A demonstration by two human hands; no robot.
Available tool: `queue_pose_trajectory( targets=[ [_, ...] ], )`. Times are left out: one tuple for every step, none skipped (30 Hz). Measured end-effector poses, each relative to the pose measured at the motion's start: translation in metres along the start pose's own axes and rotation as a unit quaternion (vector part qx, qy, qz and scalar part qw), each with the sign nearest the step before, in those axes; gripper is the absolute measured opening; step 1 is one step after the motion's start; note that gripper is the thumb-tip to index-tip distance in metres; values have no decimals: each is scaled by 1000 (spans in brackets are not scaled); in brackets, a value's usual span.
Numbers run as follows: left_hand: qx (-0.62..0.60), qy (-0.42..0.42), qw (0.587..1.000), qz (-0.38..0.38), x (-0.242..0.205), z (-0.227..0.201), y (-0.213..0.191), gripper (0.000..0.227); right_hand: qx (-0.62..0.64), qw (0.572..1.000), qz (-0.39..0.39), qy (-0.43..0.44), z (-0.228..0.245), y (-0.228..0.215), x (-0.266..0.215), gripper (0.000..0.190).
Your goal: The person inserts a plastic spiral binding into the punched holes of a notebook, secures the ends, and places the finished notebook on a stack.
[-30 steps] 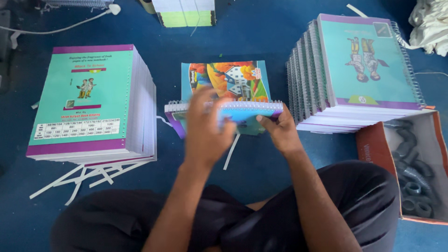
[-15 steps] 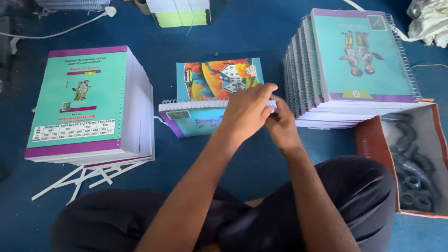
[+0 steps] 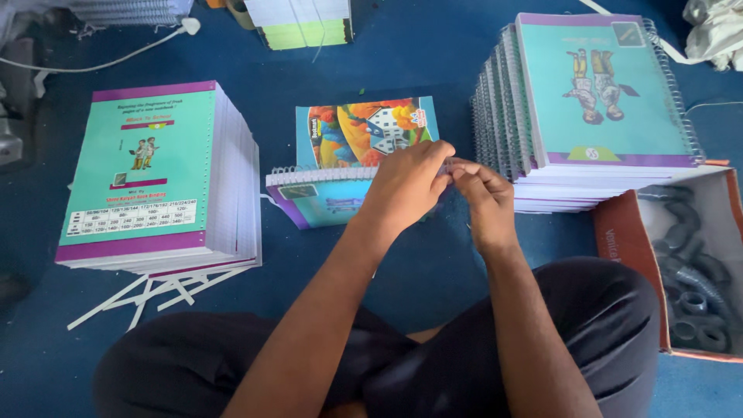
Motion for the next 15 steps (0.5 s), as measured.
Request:
queue_pose_trajectory(
  targets=[
    [0, -1, 1000, 1, 0, 1, 0, 22, 8, 1000, 4, -2, 1, 1, 0, 21],
    [0, -1, 1000, 3, 0, 1, 1, 20, 15, 1000, 7, -5, 2, 1, 0, 21],
    [-1, -1, 1000, 4, 1, 2, 2, 18, 23, 1000, 10, -8, 2, 1, 1, 20],
    [-7, -5, 1000, 4, 1, 3, 3, 19, 37, 999, 1, -1, 0, 0, 1, 19],
    [-13, -8, 1000, 3, 2, 3, 3, 21, 50, 999, -8, 5, -3, -1, 2, 18],
    [-19, -12, 1000, 3, 3, 4, 3, 22, 64, 998, -17, 10, -6, -3, 3, 17],
    [-18, -18, 1000, 10, 5, 4, 4, 23, 70, 997, -18, 12, -8, -4, 3, 17],
    [-16, -24, 999, 16, 7, 5, 4, 24, 76, 997, -18, 14, -10, -5, 4, 17],
    [-15, -30, 999, 23, 8, 5, 5, 25, 82, 996, -18, 15, -12, -6, 4, 17],
    [-18, -34, 999, 26, 8, 4, 4, 25, 86, 996, -16, 12, -13, -6, 4, 17],
    [-21, -39, 999, 28, 9, 4, 4, 25, 91, 996, -13, 9, -14, -7, 5, 18],
    [-25, -43, 998, 32, 9, 4, 4, 25, 95, 995, -11, 7, -15, -7, 5, 18],
    [-26, -49, 998, 38, 9, 4, 4, 24, 100, 995, -12, 9, -16, -7, 5, 18],
    [-28, -56, 997, 45, 9, 5, 4, 23, 104, 994, -14, 11, -17, -7, 5, 18],
    [-29, -62, 996, 51, 9, 5, 5, 22, 109, 994, -15, 13, -18, -8, 5, 17]
  ],
)
Point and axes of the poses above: each hand's wrist, its own x-axis towards the middle knuckle, its own y-axis out of the palm, z = x × y, the point moved 6 cm from there along x, towards the middle knuckle
